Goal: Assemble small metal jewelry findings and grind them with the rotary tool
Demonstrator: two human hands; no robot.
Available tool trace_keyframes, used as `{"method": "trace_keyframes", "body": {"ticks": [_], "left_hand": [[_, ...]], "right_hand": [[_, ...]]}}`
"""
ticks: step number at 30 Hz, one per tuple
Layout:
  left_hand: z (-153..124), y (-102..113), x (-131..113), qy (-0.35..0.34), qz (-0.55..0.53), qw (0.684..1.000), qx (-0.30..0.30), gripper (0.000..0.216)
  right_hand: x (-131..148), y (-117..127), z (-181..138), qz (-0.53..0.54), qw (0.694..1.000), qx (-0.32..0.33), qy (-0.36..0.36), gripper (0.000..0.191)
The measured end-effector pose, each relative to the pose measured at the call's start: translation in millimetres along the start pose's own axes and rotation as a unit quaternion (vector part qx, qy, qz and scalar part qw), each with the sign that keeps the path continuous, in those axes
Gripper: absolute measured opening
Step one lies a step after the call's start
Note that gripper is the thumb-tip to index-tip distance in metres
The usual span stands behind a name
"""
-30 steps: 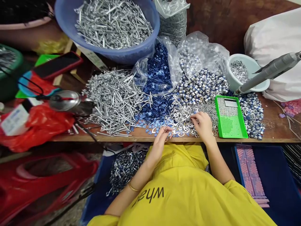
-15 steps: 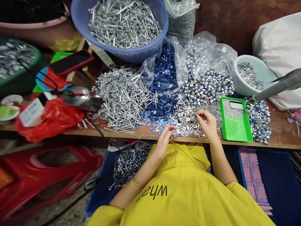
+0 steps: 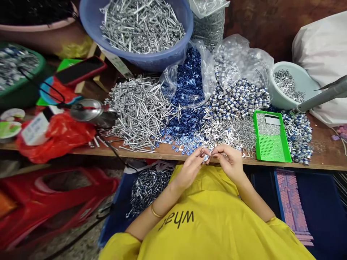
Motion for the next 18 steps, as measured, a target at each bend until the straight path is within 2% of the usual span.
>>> {"method": "trace_keyframes", "body": {"ticks": [3, 5, 6, 8, 10, 13, 14, 16, 18], "left_hand": [[-1, 6, 13, 0.042, -0.087, 0.995, -0.001, 0.027], [0, 15, 18, 0.044, -0.096, 0.994, -0.034, 0.027], [1, 20, 19, 0.04, -0.092, 0.993, -0.054, 0.027], [3, 28, 21, 0.032, -0.074, 0.992, -0.094, 0.028], [5, 33, 22, 0.03, -0.047, 0.992, -0.117, 0.028], [5, 37, 23, 0.021, -0.012, 0.992, -0.125, 0.027], [4, 39, 24, 0.016, -0.007, 0.992, -0.126, 0.027], [3, 44, 25, 0.013, -0.003, 0.99, -0.138, 0.028], [3, 50, 28, 0.018, -0.005, 0.987, -0.157, 0.029]], "right_hand": [[-17, -7, 2, 0.068, 0.994, 0.066, -0.061, 0.011], [-32, -8, 14, 0.043, 0.992, 0.099, -0.071, 0.014], [-40, -2, 24, -0.002, 0.994, 0.083, -0.066, 0.017], [-55, 16, 49, -0.14, 0.989, -0.001, -0.045, 0.021], [-66, 25, 72, -0.29, 0.955, -0.054, -0.028, 0.022], [-83, 17, 97, -0.402, 0.915, -0.014, -0.026, 0.025], [-87, 15, 101, -0.402, 0.915, -0.002, -0.023, 0.025], [-90, 16, 103, -0.354, 0.935, 0.003, -0.006, 0.022], [-88, 27, 99, -0.293, 0.955, -0.033, 0.018, 0.018]]}}
Point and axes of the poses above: each hand's wrist, its own z-axis towards the middle knuckle, its own y-axis out of the back of the hand, x = y × z, the point moved 8 cm from there along z, towards the middle knuckle
